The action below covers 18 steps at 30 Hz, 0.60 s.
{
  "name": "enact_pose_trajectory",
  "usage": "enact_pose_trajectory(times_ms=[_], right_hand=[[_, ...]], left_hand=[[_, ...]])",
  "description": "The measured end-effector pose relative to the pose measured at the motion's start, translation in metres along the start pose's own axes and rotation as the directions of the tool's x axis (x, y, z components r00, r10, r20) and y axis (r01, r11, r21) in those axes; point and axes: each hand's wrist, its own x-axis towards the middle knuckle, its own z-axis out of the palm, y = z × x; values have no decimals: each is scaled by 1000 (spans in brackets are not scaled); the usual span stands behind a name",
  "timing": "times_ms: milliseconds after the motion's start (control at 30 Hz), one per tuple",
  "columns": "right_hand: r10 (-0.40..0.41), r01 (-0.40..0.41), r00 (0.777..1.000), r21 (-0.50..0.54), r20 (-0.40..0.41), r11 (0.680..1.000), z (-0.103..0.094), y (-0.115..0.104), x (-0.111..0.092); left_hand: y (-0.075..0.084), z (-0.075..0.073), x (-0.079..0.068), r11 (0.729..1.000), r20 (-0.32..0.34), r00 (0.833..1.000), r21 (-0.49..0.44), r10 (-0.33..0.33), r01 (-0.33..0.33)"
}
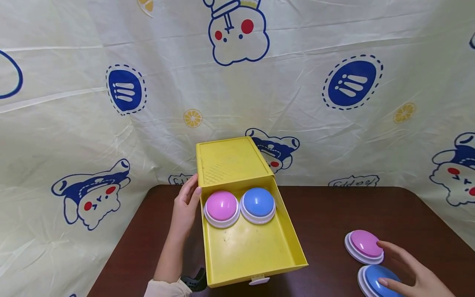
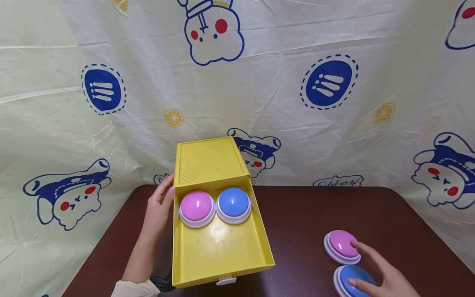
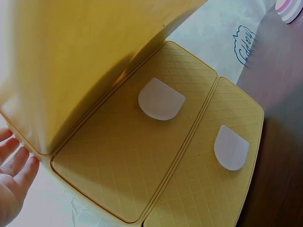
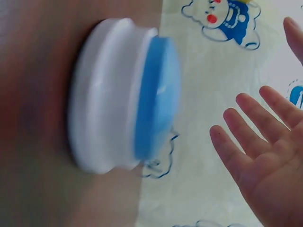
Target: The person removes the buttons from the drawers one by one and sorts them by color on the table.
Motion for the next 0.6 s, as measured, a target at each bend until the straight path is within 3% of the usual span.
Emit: enact_pose_trajectory(times_ms=[167, 267, 367, 600], right_hand=[[-144, 136, 984, -81, -105, 987, -3, -31, 5], [-197, 193, 972, -38, -130, 980, -4, -53, 8], [-294, 292, 942, -38, -163, 956, -5, -75, 11], [-493, 479, 849, -118, -190, 870, -3, -117, 24]], left_hand=[[-1, 0, 0, 1000, -2, 1000, -8, 0, 0], [-2, -1, 0, 1000, 1, 1000, -6, 2, -2], [-1, -1, 0, 1000, 4, 1000, -3, 4, -4], [-1, -1, 1, 1000, 5, 1000, -7, 4, -4]])
